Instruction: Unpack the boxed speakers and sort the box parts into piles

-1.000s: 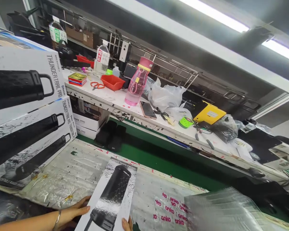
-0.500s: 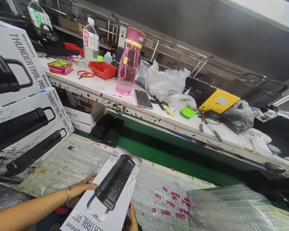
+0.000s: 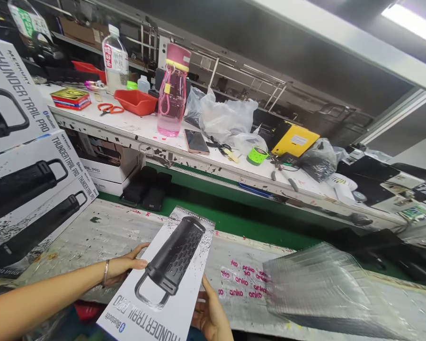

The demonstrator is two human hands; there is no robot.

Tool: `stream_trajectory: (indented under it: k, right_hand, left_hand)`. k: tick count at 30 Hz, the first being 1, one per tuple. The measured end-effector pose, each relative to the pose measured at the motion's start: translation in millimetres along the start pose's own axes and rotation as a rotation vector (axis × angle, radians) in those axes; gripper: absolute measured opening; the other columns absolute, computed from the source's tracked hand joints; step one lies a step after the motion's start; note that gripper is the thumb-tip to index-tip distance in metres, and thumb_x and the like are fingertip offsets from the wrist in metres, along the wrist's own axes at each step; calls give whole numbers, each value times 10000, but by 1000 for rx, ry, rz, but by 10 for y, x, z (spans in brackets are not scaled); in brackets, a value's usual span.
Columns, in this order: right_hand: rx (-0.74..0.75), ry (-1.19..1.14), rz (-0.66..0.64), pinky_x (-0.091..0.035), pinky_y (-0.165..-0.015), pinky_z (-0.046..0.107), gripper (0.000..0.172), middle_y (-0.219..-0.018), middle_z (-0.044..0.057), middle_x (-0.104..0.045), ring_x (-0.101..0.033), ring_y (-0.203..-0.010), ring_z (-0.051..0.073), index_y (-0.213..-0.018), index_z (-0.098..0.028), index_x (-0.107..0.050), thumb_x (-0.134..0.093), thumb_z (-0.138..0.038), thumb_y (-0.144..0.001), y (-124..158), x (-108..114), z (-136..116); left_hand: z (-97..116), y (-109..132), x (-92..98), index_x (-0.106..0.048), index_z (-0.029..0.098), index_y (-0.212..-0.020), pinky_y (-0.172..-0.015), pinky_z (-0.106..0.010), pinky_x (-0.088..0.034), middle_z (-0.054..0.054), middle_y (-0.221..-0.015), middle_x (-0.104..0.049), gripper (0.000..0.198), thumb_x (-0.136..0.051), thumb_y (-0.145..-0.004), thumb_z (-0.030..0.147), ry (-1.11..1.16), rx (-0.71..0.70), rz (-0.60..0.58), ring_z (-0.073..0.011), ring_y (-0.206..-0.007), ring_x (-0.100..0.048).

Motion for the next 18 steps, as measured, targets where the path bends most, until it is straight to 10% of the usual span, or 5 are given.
stream_trajectory:
  k: [11, 18]
  right_hand:
    - [139, -276, -87, -537, -705, 398, 517, -800, 121, -730, -676, -707, 266, -997, -100, -644, -626, -558, -759, 124, -40, -151]
    - [163, -315, -226, -490, -951, 462, 644, -1105, 173, -694, -655, -1020, 328, -1186, -74, -593, -556, -590, -801, 419, -297, -312]
  left_hand:
    - [331, -187, -265, -56, 280, -1453, -713, -361, -520, -23, -900, -696, 1203, -840, -556, 443, -181, -31, -122, -234, -774, -672]
    - [426, -211, -395, -117, 298, -1449, -700, -331, -506, -41, -988, -677, 1089, -805, -613, 411, -221, -76, -144, -229, -820, -663]
Point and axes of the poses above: each hand's wrist, its own y-axis away from the middle knuckle, its own x-axis out of the back of the hand, z = x × y, the point moved 2 cm from there along -y, towards the middle knuckle
